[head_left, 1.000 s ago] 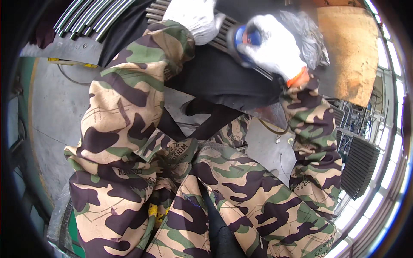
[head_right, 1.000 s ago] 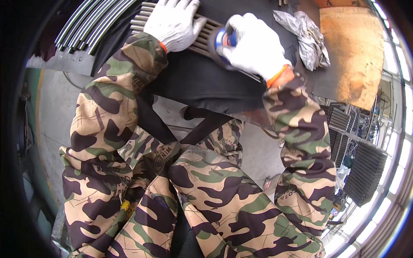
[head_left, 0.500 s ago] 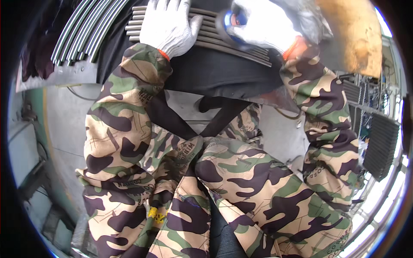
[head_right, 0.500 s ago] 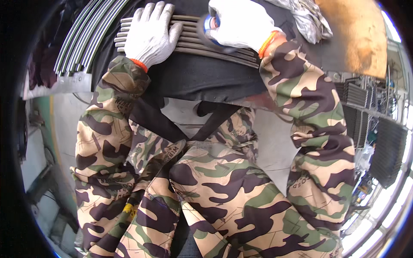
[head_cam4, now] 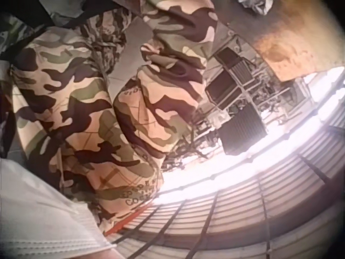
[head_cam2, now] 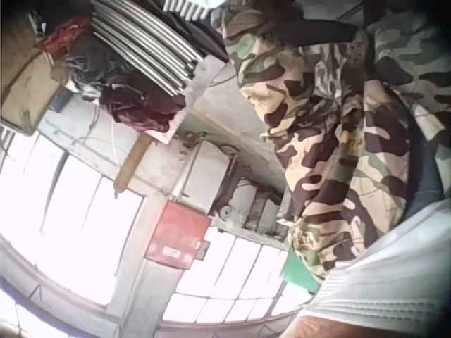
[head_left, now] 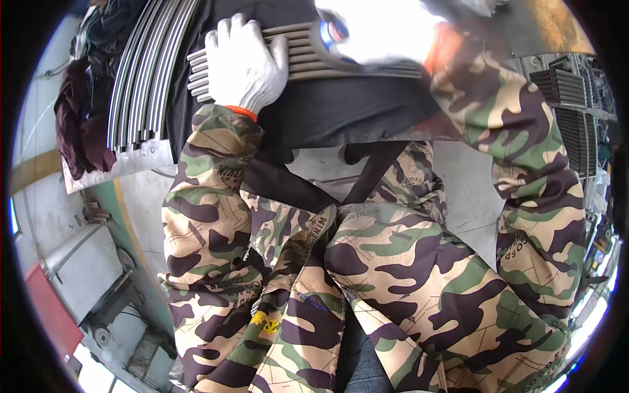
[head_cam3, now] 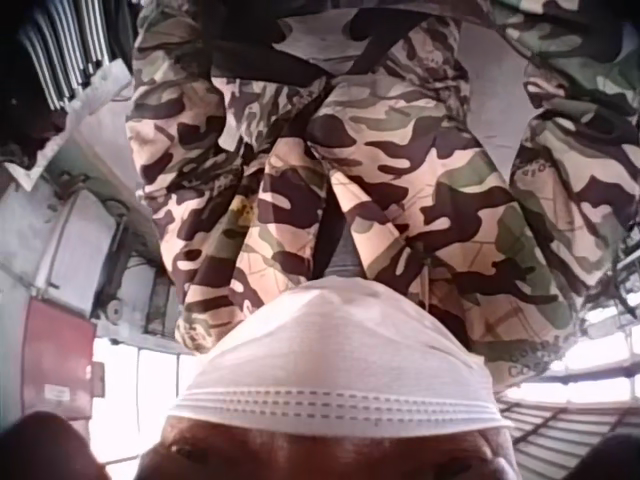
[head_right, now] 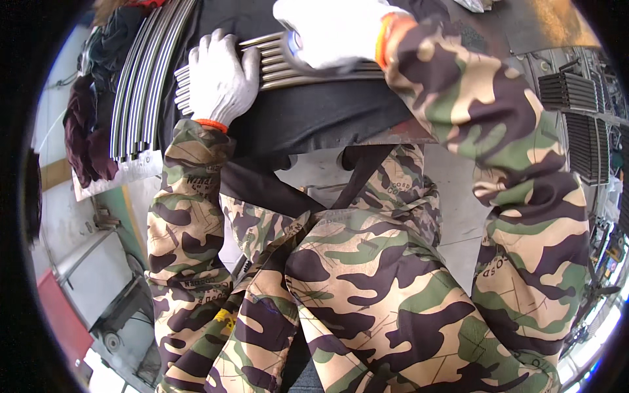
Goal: Sanding and smoothing the surfaces of a stack of curved metal pipes using a handheld power sander.
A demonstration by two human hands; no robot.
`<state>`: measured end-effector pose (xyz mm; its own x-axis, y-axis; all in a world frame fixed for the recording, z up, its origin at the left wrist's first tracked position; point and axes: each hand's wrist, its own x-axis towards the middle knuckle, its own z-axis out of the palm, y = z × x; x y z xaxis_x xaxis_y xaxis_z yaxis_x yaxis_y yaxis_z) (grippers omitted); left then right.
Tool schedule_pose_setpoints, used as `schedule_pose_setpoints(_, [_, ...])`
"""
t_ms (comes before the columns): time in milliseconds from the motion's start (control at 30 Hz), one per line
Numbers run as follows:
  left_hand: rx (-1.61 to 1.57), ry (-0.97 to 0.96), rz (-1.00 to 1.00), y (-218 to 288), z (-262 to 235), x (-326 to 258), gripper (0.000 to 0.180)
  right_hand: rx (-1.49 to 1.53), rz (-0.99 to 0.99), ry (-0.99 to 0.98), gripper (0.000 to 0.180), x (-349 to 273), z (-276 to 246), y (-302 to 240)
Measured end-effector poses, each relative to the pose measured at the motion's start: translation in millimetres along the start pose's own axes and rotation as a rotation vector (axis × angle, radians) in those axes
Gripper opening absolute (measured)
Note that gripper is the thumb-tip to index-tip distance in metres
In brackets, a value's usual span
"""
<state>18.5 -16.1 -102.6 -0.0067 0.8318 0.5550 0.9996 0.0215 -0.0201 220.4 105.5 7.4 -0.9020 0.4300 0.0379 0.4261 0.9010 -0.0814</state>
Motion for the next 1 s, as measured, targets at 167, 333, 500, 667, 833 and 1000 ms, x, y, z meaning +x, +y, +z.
schedule_pose_setpoints(167, [0.084, 0.105, 0.061, -18, 10, 6, 0.039, -0.005, 0.003, -0.017, 0.031, 6, -4, -5])
schedule_pose_setpoints(333, [0.091, 0.091, 0.081, -19, 19, 9, 0.038, 0.014, -0.082, 0.025, 0.029, 9, 2, -14])
schedule_pose_setpoints(500, [0.098, 0.096, 0.055, -14, 16, 1, 0.037, 0.052, -0.075, 0.023, 0.028, 8, 4, -15])
schedule_pose_setpoints(667, [0.091, 0.125, 0.067, -16, 12, -1, 0.038, 0.025, -0.069, 0.027, 0.028, 17, 2, -17])
schedule_pose_setpoints(833, [0.063, -0.030, -0.008, -3, 5, -2, 0.042, 0.037, -0.137, 0.071, 0.028, -6, 0, -21])
schedule_pose_setpoints(1000, [0.060, 0.133, 0.059, -14, 9, -2, 0.039, -0.007, -0.052, 0.028, 0.028, 19, 0, -11])
